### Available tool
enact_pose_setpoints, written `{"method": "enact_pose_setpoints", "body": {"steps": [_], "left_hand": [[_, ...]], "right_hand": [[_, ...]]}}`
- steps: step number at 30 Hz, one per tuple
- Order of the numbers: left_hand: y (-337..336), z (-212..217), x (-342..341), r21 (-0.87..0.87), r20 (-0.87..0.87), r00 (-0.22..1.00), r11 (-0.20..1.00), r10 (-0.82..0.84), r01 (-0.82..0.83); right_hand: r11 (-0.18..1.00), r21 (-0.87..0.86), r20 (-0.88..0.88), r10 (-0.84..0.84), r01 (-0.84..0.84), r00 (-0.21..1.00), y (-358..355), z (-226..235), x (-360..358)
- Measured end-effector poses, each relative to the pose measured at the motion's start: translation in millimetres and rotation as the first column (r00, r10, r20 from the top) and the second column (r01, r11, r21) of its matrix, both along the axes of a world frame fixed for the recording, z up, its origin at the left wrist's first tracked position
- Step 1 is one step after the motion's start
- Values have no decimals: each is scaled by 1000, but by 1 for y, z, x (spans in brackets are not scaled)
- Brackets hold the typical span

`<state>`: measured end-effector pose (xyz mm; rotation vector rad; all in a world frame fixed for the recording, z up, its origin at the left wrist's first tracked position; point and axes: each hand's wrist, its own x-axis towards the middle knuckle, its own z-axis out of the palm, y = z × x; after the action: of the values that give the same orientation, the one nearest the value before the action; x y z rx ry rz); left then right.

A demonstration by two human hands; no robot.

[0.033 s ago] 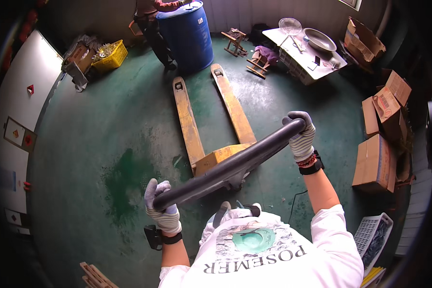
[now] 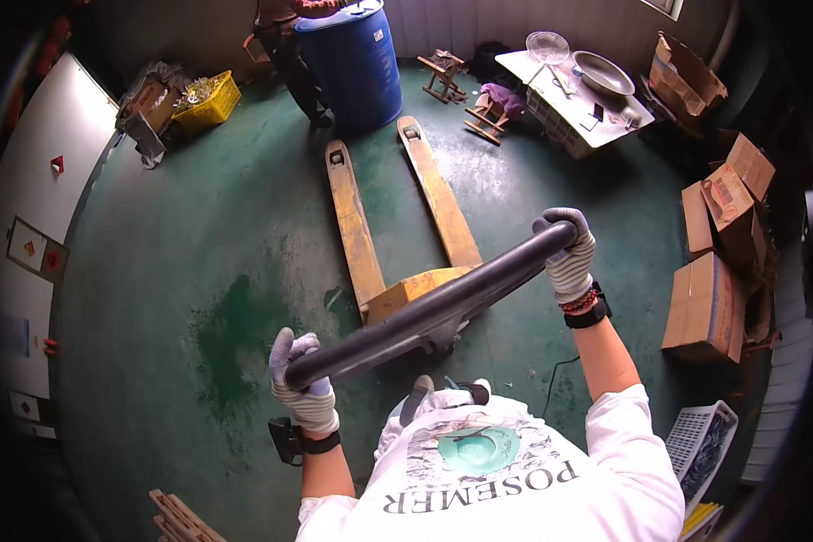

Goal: The recorder uses a manual pallet jack to transport a large blue plastic barrel placed on a wooden pallet within a warehouse environment.

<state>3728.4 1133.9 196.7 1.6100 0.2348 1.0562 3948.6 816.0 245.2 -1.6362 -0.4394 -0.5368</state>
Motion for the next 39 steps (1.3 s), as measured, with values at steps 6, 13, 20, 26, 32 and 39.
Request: {"method": "enact_pose_setpoints", "body": {"steps": [6,13,20,26,32,39], "left_hand": [[45,13,54,11,-48,983,984,-177,178],[76,28,129,-231,-118,898,891,-423,390],[40,43,126,-154,-102,944,943,-313,296],[26,44,98,-134,-132,939,944,-318,300],[14,49,65,-244,-200,946,948,-255,204],[3,53,56,-222,-150,942,938,-302,266]], "right_hand": [[999,-34,-53,33,-34,998,-22,4,-31],[985,-93,-81,-152,144,985,-37,2,-74],[955,-95,-114,-292,282,950,-56,0,-86],[967,31,-72,-252,254,965,-63,3,-121],[976,67,-85,-201,207,976,-67,2,-152],[975,116,-27,-189,190,982,-76,-3,-153]]}}
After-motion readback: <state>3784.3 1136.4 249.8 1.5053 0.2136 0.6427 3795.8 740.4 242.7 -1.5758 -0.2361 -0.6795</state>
